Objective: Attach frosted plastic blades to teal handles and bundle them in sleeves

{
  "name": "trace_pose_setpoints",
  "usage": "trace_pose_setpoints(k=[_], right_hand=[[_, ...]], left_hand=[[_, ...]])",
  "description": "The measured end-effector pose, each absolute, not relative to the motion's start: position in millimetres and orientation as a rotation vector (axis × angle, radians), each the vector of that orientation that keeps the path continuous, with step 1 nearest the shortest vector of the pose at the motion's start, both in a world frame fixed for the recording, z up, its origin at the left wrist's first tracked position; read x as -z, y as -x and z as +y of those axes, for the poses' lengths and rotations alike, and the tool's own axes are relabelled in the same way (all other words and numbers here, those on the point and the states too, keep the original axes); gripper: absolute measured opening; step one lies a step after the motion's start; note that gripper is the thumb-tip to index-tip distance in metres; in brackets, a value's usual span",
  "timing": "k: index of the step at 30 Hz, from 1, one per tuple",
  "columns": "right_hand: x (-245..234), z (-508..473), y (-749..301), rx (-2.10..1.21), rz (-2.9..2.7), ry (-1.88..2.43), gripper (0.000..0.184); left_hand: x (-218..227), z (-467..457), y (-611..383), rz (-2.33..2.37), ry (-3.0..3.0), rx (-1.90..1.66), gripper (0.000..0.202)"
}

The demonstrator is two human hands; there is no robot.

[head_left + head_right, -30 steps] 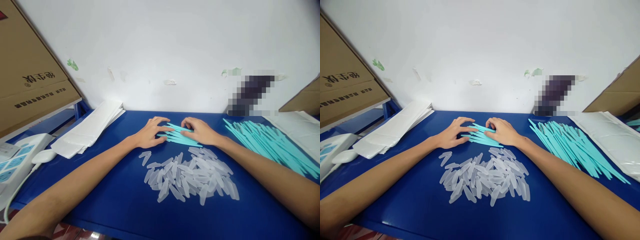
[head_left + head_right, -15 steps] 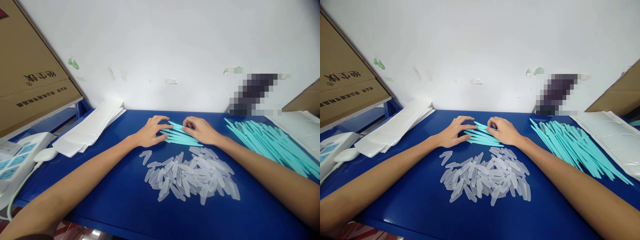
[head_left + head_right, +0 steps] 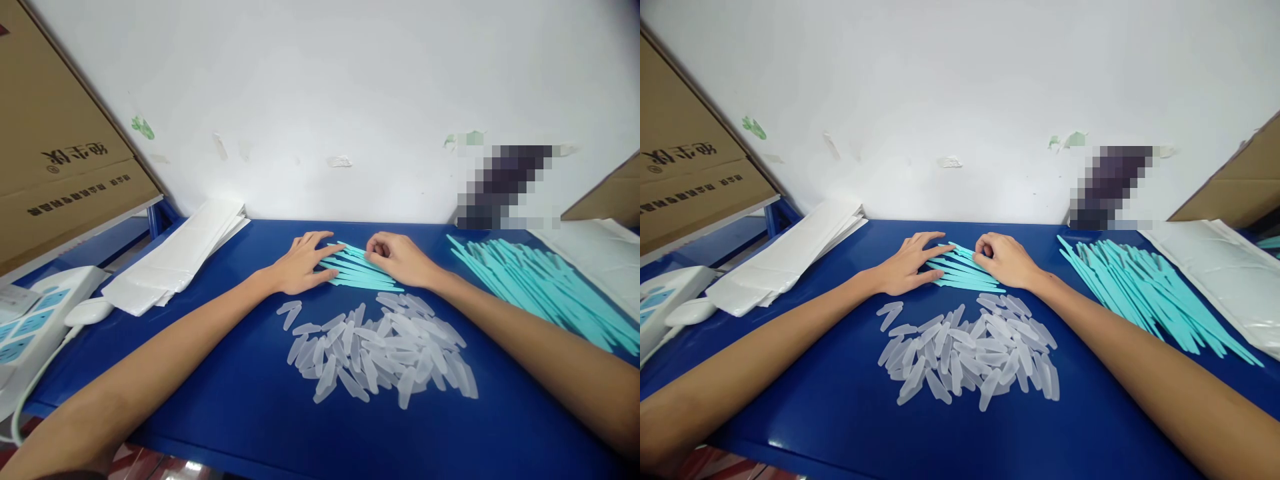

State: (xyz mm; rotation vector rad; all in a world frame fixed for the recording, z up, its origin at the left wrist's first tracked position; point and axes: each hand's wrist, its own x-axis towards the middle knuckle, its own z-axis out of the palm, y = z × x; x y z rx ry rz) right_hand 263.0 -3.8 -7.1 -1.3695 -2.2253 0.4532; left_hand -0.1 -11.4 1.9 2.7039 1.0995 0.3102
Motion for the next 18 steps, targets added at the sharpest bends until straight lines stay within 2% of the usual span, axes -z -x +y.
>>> trace_pose_setpoints(k=[9, 18], right_hand=[[14.0, 0.8, -265.3, -0.432, -2.171, 1.348, 0.016], [8.1, 1.4, -264.8, -0.570, -2.136, 1.384, 0.014]], left_hand=[[-2.4, -12.3, 0.4, 1.091, -2.714, -0.359, 0.053], [-3.1, -12.5, 1.2, 1.076, -2.744, -0.380, 0.048]])
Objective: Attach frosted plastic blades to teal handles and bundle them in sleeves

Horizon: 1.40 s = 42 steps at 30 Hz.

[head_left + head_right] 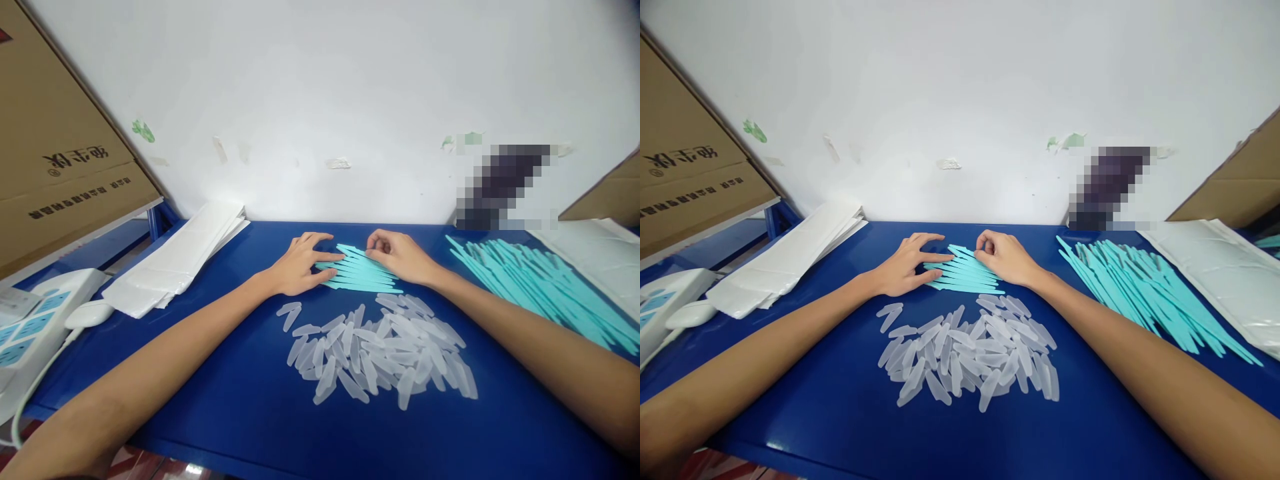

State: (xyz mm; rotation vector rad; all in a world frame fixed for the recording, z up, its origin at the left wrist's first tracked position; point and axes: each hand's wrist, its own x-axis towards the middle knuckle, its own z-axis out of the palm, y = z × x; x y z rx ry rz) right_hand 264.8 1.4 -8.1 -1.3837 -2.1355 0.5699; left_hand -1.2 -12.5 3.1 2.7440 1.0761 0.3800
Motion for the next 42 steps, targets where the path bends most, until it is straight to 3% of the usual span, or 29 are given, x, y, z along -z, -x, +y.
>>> trace_pose_setpoints(k=[20, 28, 34, 38, 42], right_hand=[[9, 0, -266, -0.469, -2.200, 1.274, 0.031], [7, -1, -265, -0.498, -2.167, 1.334, 0.026], [7, -2, -265, -0.552, -2.139, 1.345, 0.027], [8, -1, -264, -0.512, -2.182, 1.352, 0.022], [9, 2, -265, -0.472, -2.203, 1.373, 0.022]], left_hand=[[0, -12, 3, 1.129, -2.656, -0.546, 0.051], [5, 6, 7, 1.234, -2.095, -1.103, 0.035], [6, 11, 10, 1.275, -1.862, -1.304, 0.034], [-4, -14, 3, 1.151, -2.338, -1.082, 0.053], [-18, -47, -11, 0.831, -2.545, -0.588, 0.028]])
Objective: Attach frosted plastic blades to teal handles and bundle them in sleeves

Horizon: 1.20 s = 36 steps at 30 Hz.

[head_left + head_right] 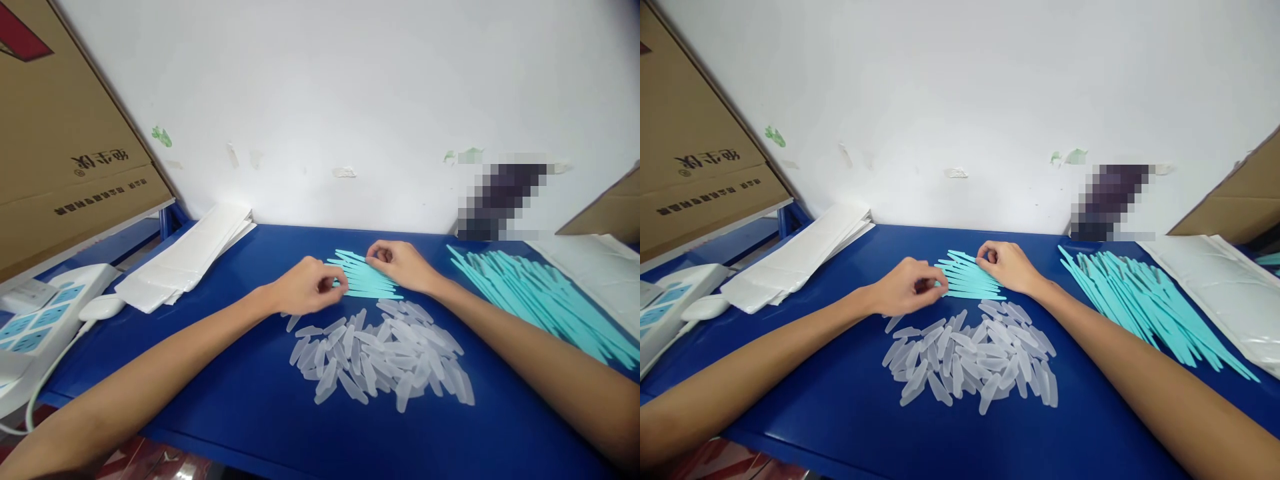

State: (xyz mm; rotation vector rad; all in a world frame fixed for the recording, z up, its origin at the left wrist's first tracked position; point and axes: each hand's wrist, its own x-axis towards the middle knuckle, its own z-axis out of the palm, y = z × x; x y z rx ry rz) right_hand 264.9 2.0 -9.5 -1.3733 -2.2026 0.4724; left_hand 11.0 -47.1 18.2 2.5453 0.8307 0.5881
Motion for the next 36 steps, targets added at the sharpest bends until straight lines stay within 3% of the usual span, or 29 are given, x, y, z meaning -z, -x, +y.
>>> trace_pose_setpoints(k=[5, 11, 14, 21, 27, 36], right_hand=[[8, 7, -269, -0.360, -2.244, 1.405, 0.024], [-8, 9, -276, 0.171, -2.585, 1.458, 0.027], [-15, 8, -278, 0.269, -2.710, 1.548, 0.027], [-20, 6, -277, 0.210, -2.685, 1.718, 0.024], [-19, 4, -276, 0.131, -2.507, 1.725, 0.022], [-1, 8, -269, -0.048, -2.010, 1.333, 0.019]], left_hand=[[-30, -68, -19, 0.617, -2.872, -0.279, 0.033], [-31, -69, -19, 0.616, -3.090, -0.136, 0.036], [-26, -66, -19, 0.639, -3.195, -0.137, 0.035], [-21, -60, -16, 0.621, -3.345, -0.293, 0.023], [-20, -61, -16, 0.577, -3.409, -0.312, 0.027], [-11, -60, -21, 0.541, -3.116, -0.597, 0.025]])
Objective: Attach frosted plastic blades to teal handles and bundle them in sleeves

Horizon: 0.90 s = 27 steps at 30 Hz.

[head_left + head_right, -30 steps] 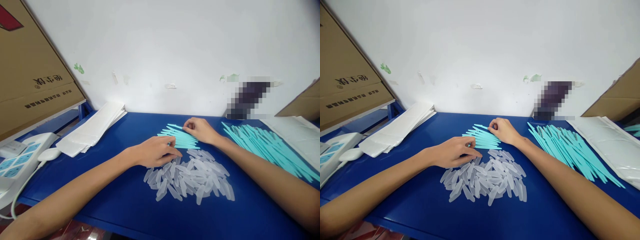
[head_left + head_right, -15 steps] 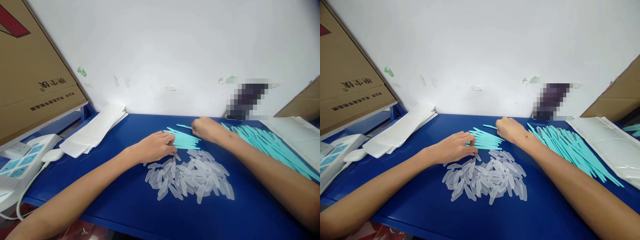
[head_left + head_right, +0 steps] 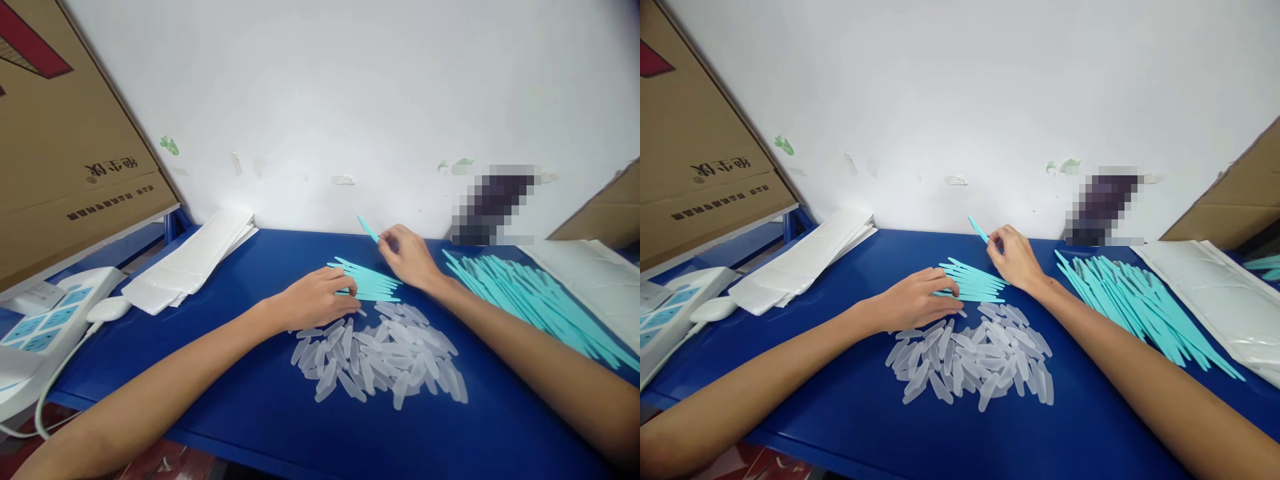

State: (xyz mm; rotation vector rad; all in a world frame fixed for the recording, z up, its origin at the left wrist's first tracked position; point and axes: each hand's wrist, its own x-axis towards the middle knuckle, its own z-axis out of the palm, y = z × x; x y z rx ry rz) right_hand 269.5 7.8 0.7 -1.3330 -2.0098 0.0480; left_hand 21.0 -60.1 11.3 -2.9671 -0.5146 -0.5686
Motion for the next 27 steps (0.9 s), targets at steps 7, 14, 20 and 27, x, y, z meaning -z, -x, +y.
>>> trace_pose_setpoints(k=[7, 14, 20, 27], right_hand=[[7, 3, -268, -0.283, -1.982, 1.219, 0.021], [1, -9, -264, 0.015, -2.216, 1.035, 0.025], [-8, -19, -255, 0.155, -2.390, 0.952, 0.031], [-5, -18, -256, 0.170, -2.397, 1.015, 0.034]], left_hand=[[-2, -25, -7, -1.762, 2.673, 2.165, 0.033], [2, -11, 3, -2.080, 2.497, 2.427, 0.047], [4, -11, 3, -2.099, 2.501, 2.439, 0.040], [3, -11, 3, -2.076, 2.513, 2.364, 0.041]])
